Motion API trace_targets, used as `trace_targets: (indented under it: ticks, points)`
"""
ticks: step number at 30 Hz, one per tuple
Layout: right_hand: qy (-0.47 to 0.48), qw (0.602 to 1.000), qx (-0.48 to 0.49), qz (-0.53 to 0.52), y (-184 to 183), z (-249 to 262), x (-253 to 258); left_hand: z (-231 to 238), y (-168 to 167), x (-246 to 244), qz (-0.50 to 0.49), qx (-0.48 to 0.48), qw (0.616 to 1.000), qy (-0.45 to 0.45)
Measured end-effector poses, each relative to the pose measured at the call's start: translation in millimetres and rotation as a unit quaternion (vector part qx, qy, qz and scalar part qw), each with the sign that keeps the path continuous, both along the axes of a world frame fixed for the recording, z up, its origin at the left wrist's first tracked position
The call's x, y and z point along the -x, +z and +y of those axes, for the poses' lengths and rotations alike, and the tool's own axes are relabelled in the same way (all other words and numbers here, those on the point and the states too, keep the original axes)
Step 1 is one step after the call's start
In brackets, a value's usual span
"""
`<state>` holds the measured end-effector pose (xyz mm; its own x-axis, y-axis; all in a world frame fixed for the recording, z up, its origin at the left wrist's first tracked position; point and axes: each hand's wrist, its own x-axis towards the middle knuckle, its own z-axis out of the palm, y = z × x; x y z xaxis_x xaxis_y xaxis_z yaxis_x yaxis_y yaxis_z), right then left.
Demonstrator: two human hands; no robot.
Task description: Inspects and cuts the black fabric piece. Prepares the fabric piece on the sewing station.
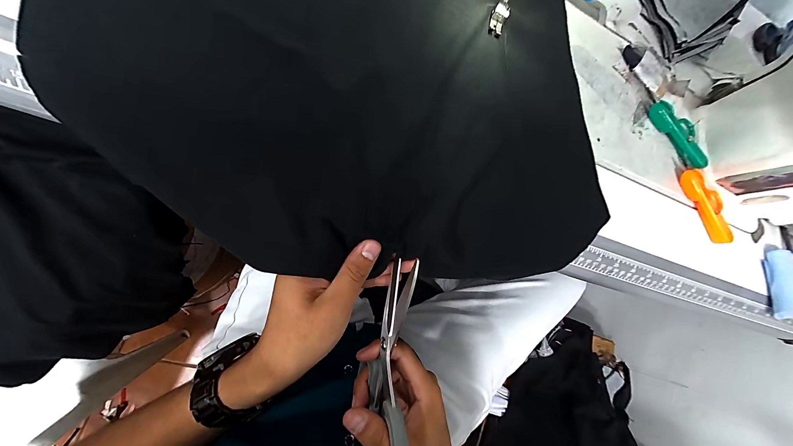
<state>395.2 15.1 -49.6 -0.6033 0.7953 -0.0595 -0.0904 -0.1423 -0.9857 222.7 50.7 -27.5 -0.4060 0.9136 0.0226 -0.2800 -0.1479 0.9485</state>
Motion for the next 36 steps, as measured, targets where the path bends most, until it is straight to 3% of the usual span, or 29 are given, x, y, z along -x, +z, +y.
trace_targets:
  ticks: [23, 36]
  points:
    - [-0.013, 1.0, 0.012, 0.006, 1.3, -1.8, 3.4, 0.3, -3.5, 4.6, 0.069, -0.016, 0.997, 0.01]
    - [-0.027, 0.992, -0.036, -0.119, 7.4, 3.0, 2.8, 0.6, -6.0, 8.2, 0.13, -0.007, 0.991, 0.02]
